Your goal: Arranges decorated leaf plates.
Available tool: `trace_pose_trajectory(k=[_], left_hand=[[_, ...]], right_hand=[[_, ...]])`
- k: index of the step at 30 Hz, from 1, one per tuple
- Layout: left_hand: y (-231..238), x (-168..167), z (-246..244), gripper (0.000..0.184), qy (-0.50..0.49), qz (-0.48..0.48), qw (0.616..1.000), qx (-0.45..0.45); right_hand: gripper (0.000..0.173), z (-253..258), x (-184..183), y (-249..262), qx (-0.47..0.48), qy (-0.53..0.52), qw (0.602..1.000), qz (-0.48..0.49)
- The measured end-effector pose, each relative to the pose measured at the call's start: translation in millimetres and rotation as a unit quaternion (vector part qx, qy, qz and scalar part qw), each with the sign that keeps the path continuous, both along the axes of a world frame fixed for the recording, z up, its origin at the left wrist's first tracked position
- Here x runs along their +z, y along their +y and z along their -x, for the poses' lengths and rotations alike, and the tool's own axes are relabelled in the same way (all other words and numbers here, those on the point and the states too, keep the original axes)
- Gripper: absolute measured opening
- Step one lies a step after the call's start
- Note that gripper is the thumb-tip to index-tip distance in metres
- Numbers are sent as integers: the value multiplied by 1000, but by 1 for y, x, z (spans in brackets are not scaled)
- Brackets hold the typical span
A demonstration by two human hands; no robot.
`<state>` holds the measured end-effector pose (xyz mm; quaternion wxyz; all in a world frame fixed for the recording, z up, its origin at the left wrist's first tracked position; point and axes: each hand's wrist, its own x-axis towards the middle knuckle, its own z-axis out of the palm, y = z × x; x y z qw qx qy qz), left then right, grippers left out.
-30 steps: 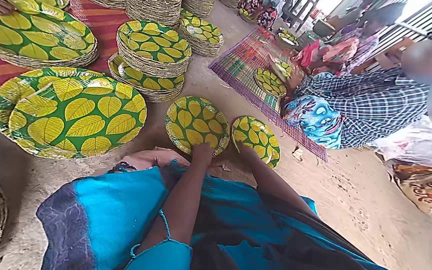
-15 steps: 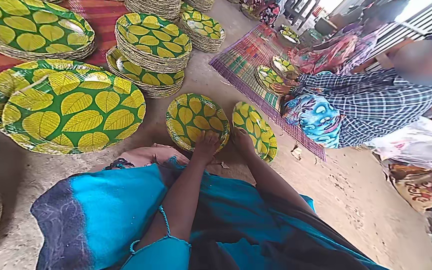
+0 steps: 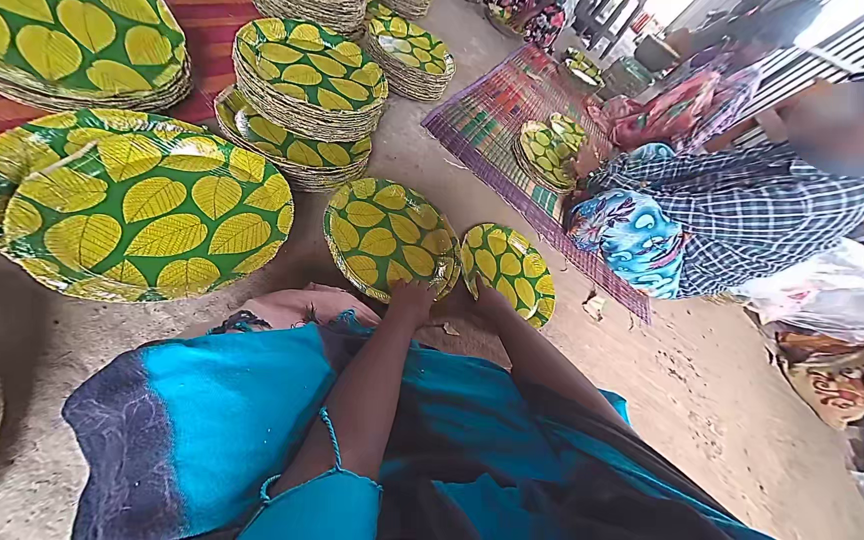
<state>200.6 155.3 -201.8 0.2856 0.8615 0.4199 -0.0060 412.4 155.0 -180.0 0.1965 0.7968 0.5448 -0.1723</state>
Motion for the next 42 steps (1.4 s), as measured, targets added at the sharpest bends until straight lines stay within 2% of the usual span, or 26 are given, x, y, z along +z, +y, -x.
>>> trace_pose_trajectory(k=[2,5,7,9,11,13,15,18,20,22,23,25,26,27,29,31,34,37,40,42], left_hand=[[-1,2,0,58,-5,2,1000,-9],[0,7,2,50,-39,17,999,20],[0,7,5,47,-93,-2,992,88],[2,8,9,45,-149,-52,971,179],[5,9,13,48,-194,-109,931,290],[10,12,21,56,-212,-122,884,398],[16,11,31,67,-233,-108,822,508],[25,2,41,93,-285,-40,715,637],[24,2,47,105,-332,23,661,672],[23,1,50,107,-362,87,638,674],[24,-1,50,105,-383,106,624,673],[29,-9,50,88,-447,149,587,658],[30,-8,49,76,-462,180,587,640],[29,-3,49,67,-454,205,612,614],[27,15,45,56,-397,213,699,556],[24,30,38,48,-377,175,748,518],[17,44,31,42,-418,124,744,507],[18,65,37,44,-435,87,742,503],[19,89,48,41,-443,18,744,499],[19,96,52,42,-496,-42,717,489]], right_hand=[[90,3,3,1,19,-7,1000,14],[61,13,10,3,19,15,1000,-13],[50,12,12,6,0,19,999,-48],[47,12,15,8,-14,25,995,-97],[55,15,20,10,-5,29,990,-137],[58,21,23,10,42,51,983,-171],[58,28,23,9,134,71,972,-178],[59,38,19,9,296,101,942,-118],[70,44,10,8,346,133,926,-69],[74,49,5,8,343,150,927,-20],[73,49,4,8,326,159,932,-15],[67,43,5,8,284,180,941,-43],[62,37,5,8,265,197,941,-68],[56,32,6,9,243,206,944,-84],[49,25,8,12,209,177,957,-91],[45,23,9,11,191,132,969,-80],[50,24,13,7,173,64,979,-85],[58,17,18,6,97,30,988,-118],[70,6,19,5,45,12,993,-113],[72,0,16,5,40,5,996,-82]])
